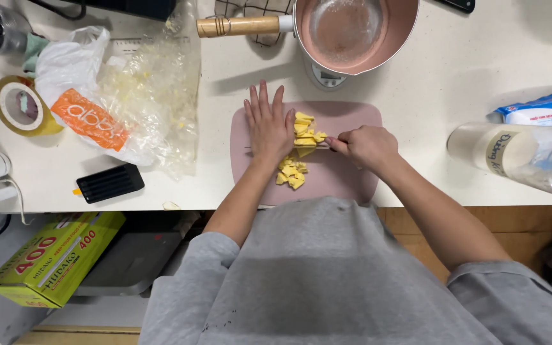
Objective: Cutting a block of butter into small cubes on a cutting board and transferring them into a pot placed on a scale.
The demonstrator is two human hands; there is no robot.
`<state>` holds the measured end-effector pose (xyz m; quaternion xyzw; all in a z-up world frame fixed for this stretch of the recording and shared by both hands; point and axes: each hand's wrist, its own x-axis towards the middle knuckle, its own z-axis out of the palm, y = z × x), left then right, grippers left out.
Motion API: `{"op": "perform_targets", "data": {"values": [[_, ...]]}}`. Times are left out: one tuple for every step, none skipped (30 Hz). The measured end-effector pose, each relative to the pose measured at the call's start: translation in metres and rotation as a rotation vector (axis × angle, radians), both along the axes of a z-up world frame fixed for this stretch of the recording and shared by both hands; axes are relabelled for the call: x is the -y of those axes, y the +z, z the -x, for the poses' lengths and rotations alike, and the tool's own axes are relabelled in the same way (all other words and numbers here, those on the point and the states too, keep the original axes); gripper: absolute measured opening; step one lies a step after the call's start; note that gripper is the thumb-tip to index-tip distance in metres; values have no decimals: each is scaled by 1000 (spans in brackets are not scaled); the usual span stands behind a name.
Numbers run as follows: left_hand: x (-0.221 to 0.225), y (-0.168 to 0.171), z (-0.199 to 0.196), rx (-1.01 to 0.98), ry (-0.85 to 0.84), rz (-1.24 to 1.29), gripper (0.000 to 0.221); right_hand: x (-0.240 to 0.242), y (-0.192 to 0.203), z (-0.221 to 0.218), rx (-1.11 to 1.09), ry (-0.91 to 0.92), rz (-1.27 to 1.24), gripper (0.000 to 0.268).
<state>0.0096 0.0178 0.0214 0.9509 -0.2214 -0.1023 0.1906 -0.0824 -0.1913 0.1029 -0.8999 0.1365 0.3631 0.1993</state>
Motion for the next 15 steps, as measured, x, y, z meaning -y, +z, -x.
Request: {"op": "perform_targets", "data": {"values": [[-1, 1, -1, 2, -1, -2, 62, -2, 0, -1, 2, -1, -2, 55], [0, 1, 1, 6, -7, -2, 61, -2, 0, 1, -16, -11, -3, 55], [1, 1, 4, 9, -14, -2, 61, -3, 0, 3, -34, -20, -3, 55], [5, 2, -6, 17, -13, 1, 61, -3, 0, -2, -26, -20, 0, 55], [9, 3, -14, 30, -27, 0, 61, -3, 0, -7, -50, -56, -17, 56], [10, 4, -11, 23, -35, -6, 62, -5, 1, -3, -92, -86, -37, 58], [5, -3, 2, 12, -28, -8, 62, -7, -18, 15, -104, -80, -38, 58], [3, -11, 5, 1, -30, -11, 61, -8, -37, 24, -50, -66, -39, 59], [1, -18, 7, -9, -32, -13, 61, -7, -56, 33, 4, -53, -41, 61], [-1, -20, 6, -1, -33, -5, 61, -7, -60, 39, 12, -54, -33, 61], [-2, -23, 4, 35, -34, 10, 61, -7, -64, 45, 153, -11, 11, 59], [-3, -27, 6, 60, -37, 27, 60, -6, -66, 55, 283, 32, 58, 57], [5, -20, 2, 58, -39, 37, 60, -1, -55, 51, 280, 31, 68, 57], [5, -13, 1, 113, -43, 75, 60, -2, -44, 48, 301, 37, 90, 57], [4, -5, 0, 169, -48, 112, 60, -4, -34, 44, 323, 44, 111, 57]]}}
